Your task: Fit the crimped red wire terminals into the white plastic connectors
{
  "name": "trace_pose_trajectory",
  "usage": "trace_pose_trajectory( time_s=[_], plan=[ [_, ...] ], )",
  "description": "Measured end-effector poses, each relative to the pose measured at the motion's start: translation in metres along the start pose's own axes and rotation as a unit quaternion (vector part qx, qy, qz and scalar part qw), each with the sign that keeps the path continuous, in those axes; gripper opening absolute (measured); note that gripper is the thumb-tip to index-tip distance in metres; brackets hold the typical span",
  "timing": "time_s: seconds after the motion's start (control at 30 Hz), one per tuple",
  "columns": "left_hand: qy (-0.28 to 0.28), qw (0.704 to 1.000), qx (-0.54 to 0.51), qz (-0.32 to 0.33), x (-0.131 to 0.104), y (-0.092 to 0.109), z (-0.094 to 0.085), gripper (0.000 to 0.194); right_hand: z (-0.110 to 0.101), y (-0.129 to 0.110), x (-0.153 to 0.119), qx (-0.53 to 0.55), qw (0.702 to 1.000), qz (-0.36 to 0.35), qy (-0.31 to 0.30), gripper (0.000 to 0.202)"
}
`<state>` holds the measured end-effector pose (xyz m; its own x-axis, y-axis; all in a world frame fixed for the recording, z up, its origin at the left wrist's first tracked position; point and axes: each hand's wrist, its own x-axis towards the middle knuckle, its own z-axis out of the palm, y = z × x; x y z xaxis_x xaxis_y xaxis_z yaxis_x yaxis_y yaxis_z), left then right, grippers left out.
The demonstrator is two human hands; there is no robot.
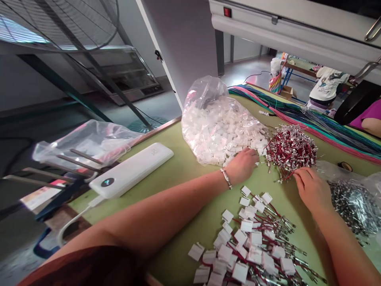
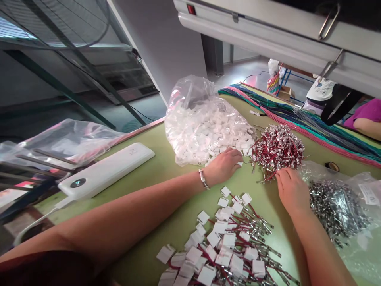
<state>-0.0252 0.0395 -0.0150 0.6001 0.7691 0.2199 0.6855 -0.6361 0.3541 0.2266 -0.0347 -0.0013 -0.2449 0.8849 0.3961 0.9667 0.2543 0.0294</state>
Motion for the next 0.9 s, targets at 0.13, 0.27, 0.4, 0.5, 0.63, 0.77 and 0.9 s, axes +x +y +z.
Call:
trace_pose_trajectory(
  time_s=[0.13,0.27,0.4,0.5,0.63,0.77,0.9],
  plan=[
    [-0.009,1.0,-0.004,0.005,-0.002,0.002,0.002,0.018,-0.003,-0.006,0.0,0.001,0.996,0.038,-0.083,0.022],
    [0.042,0.988,-0.142,-0.042,-0.002,0.005,0.0,0.028,-0.007,0.001,0.003,-0.049,0.989,0.113,-0.082,0.024],
    [0.04,0.927,-0.346,-0.137,-0.001,0.013,-0.003,0.025,-0.014,0.0,0.005,0.145,0.973,0.18,-0.027,0.025],
    [-0.021,0.829,-0.522,-0.199,-0.002,0.022,-0.004,0.023,-0.019,-0.012,0.005,0.327,0.916,0.222,-0.062,0.025],
    [-0.033,0.737,-0.647,-0.193,-0.006,0.032,-0.001,0.018,-0.021,-0.03,0.003,0.443,0.853,0.251,-0.116,0.025],
    [-0.061,0.721,-0.662,-0.195,-0.008,0.037,0.0,0.024,-0.018,-0.042,0.0,0.549,0.77,0.289,-0.151,0.03],
    [-0.093,0.687,-0.684,-0.226,-0.006,0.042,-0.006,0.013,-0.014,-0.049,-0.003,0.615,0.723,0.283,-0.138,0.031]
  ],
)
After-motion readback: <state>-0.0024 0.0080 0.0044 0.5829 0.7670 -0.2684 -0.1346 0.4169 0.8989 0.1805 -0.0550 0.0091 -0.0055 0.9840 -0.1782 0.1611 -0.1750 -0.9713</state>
